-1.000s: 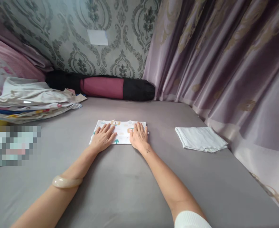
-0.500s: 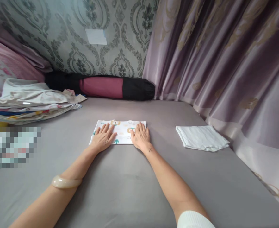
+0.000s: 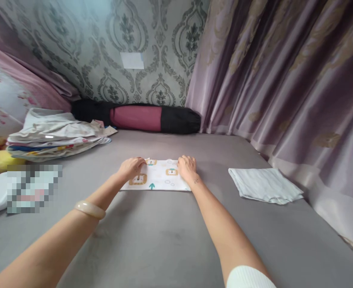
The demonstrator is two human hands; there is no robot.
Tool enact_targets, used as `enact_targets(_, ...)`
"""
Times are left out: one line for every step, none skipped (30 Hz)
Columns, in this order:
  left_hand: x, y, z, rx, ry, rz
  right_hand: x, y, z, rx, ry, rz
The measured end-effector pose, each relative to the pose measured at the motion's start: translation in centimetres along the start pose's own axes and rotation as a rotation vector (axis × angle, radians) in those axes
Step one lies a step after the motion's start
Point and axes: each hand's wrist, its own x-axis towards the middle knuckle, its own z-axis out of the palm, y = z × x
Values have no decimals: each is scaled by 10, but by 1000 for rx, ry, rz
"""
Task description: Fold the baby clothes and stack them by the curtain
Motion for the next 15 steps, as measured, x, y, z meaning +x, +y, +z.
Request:
enact_targets(4,-1,-2,-3,-6,2,3,1,0,0,-3,-5)
enact_targets(7,-3,-3,-4,-15,1,6,2,0,-4,-8,-9)
enact_targets(10,-4,-4,-5,-23,-4,8,3,0,-11,-16,-12)
enact_targets(13,-6,-5,-9,-31,-13,10,4,-1,-20,-30,-14)
enact_targets(16,-8,-5,-17,-38,-19,12,4,-1,-28,-49,-17)
enact_targets(19,-10,-5,-30,-43,-16,13,4,-2,-37,-72,-22)
enact_targets(21,-12,-5,-44,-44,-4,14,4,-3,-45,-94,-28)
enact_targets(24,-15,-4,-53,-41,13,15,4,-4,-51,-111,-34)
enact_targets(26,-18,-3,-54,-38,27,16,3,-4,-56,-119,-42)
enact_targets(28,-20,-1,-50,-41,32,16,3,-5,-58,-120,-52)
enact_targets(30,-23,0,-42,-52,31,17,2,-5,-59,-116,-61)
enact_targets(32,-25,1,-37,-69,25,18,2,-5,-58,-110,-71)
enact_targets(34,-26,2,-38,-90,19,18,2,-4,-57,-109,-79)
enact_targets(36,-28,2,-44,-109,13,19,2,-4,-54,-112,-83)
enact_targets(37,-28,2,-52,-123,9,20,2,-3,-52,-118,-83)
